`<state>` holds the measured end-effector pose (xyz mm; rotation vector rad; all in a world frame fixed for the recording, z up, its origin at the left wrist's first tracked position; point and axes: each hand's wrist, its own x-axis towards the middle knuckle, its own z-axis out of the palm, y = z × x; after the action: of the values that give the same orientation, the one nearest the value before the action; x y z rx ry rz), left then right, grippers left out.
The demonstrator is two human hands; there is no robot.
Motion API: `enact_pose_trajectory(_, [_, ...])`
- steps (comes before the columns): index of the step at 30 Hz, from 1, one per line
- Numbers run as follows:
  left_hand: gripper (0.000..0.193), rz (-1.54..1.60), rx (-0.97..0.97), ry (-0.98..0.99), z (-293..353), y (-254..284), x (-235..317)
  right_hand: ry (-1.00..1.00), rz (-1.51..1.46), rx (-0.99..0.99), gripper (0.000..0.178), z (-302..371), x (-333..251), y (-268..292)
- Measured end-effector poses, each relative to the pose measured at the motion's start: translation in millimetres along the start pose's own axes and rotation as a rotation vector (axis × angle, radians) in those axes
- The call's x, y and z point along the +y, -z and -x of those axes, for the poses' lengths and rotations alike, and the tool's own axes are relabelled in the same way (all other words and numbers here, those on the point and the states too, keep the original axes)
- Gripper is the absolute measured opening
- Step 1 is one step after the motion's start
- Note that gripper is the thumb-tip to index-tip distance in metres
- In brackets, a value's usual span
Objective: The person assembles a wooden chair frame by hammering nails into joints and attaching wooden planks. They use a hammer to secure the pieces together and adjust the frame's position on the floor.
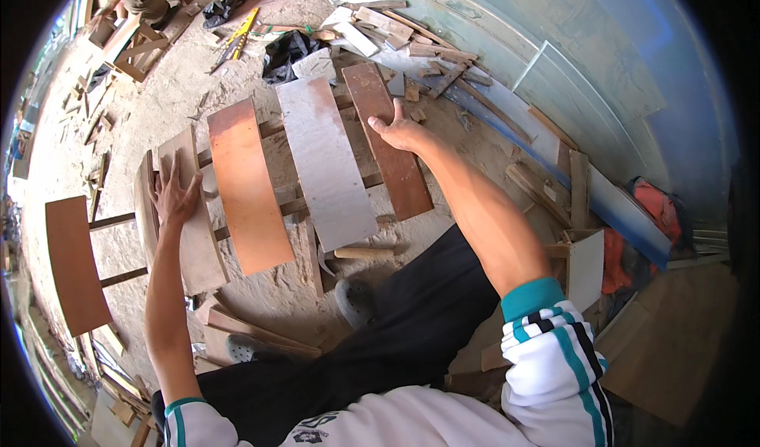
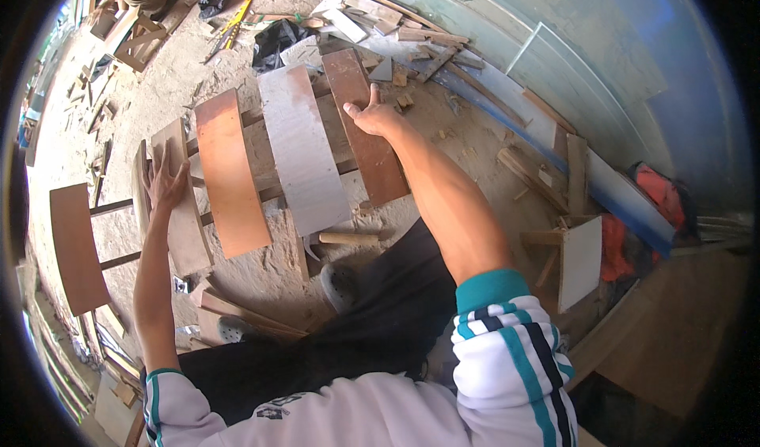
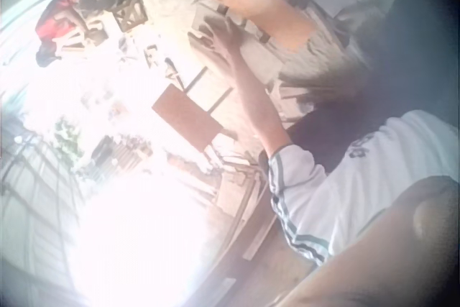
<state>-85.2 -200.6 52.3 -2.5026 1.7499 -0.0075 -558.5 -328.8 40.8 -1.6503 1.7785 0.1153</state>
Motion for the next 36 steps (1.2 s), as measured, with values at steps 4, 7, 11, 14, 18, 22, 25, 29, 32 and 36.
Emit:
enact_pose_trajectory(4, [0.08,0.031,0.031,-0.031,10.0,-2.7,-2.3,-0.061,-0.015,-0.031,0.1,23.3,9.8,-14.1])
enact_pose_trajectory(7, [0.078,-0.045,0.025,0.0,15.3,2.8,10.8,-0.035,-0.012,-0.005,0.099,20.7,19.1,-21.2])
enact_pose_trajectory(11, [0.079,0.036,0.078,-0.041,10.1,-4.0,6.9,0.041,0.005,0.064,0.098,5.6,24.4,-25.9])
enact_pose_trajectory(14, [0.081,-0.01,0.102,-0.012,12.1,-13.1,-5.2,0.043,-0.074,-0.135,0.099,-3.3,22.2,-33.1])
enact_pose_trajectory(18, [0.083,-0.015,0.056,-0.013,17.8,-0.2,0.2,-0.014,0.016,-0.128,0.095,-3.9,23.6,-39.5])
enact_pose_trajectory(22, [0.071,0.003,0.152,0.008,18.0,-0.6,0.5,-0.09,0.139,-0.156,0.093,-3.5,14.2,-27.7])
enact_pose_trajectory(25, [0.057,0.053,0.219,-0.03,4.7,-24.4,2.8,-0.147,0.298,-0.032,0.089,-13.5,13.4,-16.6])
enact_pose_trajectory(29, [0.057,0.148,0.176,-0.086,15.1,-31.1,-32.7,0.077,0.272,0.204,0.074,10.6,-48.7,-20.8])
enact_pose_trajectory(32, [0.056,0.179,0.192,-0.133,10.9,-31.5,-17.9,0.348,0.386,0.458,0.07,-6.7,-44.8,-32.1])
enact_pose_trajectory(36, [0.055,0.188,0.176,-0.117,10.6,-28.6,-6.7,0.623,0.376,0.564,0.07,-16.8,-34.4,-53.9])
